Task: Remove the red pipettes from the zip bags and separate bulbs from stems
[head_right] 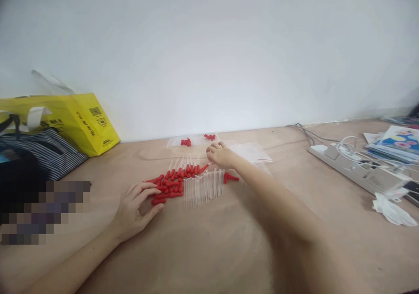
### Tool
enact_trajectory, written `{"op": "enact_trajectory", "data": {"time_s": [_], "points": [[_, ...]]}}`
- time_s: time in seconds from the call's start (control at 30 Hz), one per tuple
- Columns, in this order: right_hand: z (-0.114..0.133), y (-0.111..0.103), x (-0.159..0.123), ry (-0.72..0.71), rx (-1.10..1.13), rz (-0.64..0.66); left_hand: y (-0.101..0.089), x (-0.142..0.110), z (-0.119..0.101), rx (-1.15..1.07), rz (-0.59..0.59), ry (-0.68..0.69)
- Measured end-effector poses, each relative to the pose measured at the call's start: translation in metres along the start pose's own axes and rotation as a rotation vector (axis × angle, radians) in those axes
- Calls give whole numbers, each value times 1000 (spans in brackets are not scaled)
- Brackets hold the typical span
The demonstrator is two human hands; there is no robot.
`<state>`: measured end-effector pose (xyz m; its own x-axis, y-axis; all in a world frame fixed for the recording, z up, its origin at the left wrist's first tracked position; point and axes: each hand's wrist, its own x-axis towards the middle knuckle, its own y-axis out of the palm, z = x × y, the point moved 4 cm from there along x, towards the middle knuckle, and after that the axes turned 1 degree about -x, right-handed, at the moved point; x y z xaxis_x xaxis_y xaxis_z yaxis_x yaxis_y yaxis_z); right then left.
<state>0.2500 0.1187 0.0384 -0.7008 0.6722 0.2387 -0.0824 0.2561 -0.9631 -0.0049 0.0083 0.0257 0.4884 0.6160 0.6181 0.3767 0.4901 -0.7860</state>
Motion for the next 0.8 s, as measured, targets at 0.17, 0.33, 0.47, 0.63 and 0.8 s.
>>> {"op": "enact_trajectory", "data": {"time_s": [0.17,0.33,0.47,0.63,0.8], "points": [[36,-11,-46,75,-43,-310,5,10,-29,-14,-115,68],[101,-2,-82,-5,-101,-571,18,26,-64,-79,-135,180],[119,-2,-86,-16,-138,-667,26,29,-75,-72,-153,240],[119,-3,-83,1,-179,-732,27,27,-77,-35,-201,292],[121,3,-82,-5,-188,-759,27,27,-81,16,-225,359]]}}
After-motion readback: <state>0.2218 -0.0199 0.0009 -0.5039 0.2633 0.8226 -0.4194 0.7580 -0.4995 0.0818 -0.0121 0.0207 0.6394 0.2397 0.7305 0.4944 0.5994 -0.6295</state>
